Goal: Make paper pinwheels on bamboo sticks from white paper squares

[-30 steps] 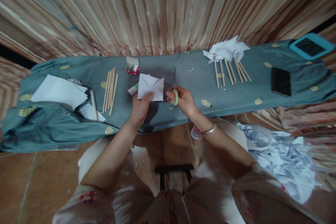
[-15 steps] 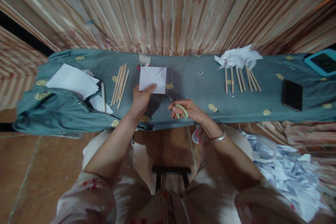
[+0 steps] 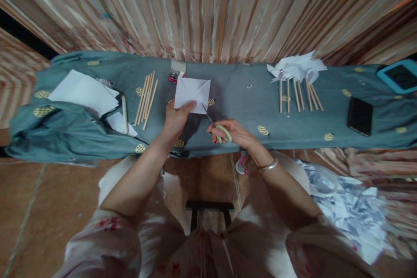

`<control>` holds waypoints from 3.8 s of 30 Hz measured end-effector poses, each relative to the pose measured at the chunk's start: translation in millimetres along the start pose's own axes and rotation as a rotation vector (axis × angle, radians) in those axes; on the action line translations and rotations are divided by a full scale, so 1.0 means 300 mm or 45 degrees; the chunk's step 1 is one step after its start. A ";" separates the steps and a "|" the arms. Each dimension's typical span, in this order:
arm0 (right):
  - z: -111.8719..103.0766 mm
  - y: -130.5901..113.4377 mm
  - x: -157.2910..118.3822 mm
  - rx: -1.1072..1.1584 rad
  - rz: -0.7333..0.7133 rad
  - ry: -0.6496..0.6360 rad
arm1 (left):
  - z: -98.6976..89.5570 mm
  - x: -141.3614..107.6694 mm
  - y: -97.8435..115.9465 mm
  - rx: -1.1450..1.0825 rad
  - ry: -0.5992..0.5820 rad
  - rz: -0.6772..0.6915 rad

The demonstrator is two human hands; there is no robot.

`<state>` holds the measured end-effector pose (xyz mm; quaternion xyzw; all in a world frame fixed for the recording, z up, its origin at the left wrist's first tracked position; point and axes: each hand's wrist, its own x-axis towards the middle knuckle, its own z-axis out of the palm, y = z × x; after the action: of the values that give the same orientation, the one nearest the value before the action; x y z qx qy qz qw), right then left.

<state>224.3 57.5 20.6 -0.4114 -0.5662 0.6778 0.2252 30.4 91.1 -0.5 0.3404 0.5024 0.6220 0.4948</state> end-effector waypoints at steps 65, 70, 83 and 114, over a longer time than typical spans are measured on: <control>0.016 -0.005 0.004 0.100 0.100 0.070 | 0.010 -0.023 0.014 0.039 -0.079 -0.027; 0.014 0.000 0.010 0.117 0.106 0.089 | 0.008 -0.022 0.011 0.007 -0.090 -0.027; 0.014 -0.002 0.011 0.108 0.107 0.099 | 0.010 -0.027 0.021 0.015 -0.111 -0.024; 0.023 0.001 0.020 0.102 0.085 0.123 | 0.007 -0.028 0.018 -0.017 -0.137 -0.020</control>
<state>215.3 58.1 18.7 -0.4530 -0.5131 0.6864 0.2457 33.3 83.6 5.9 0.3660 0.4734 0.6024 0.5283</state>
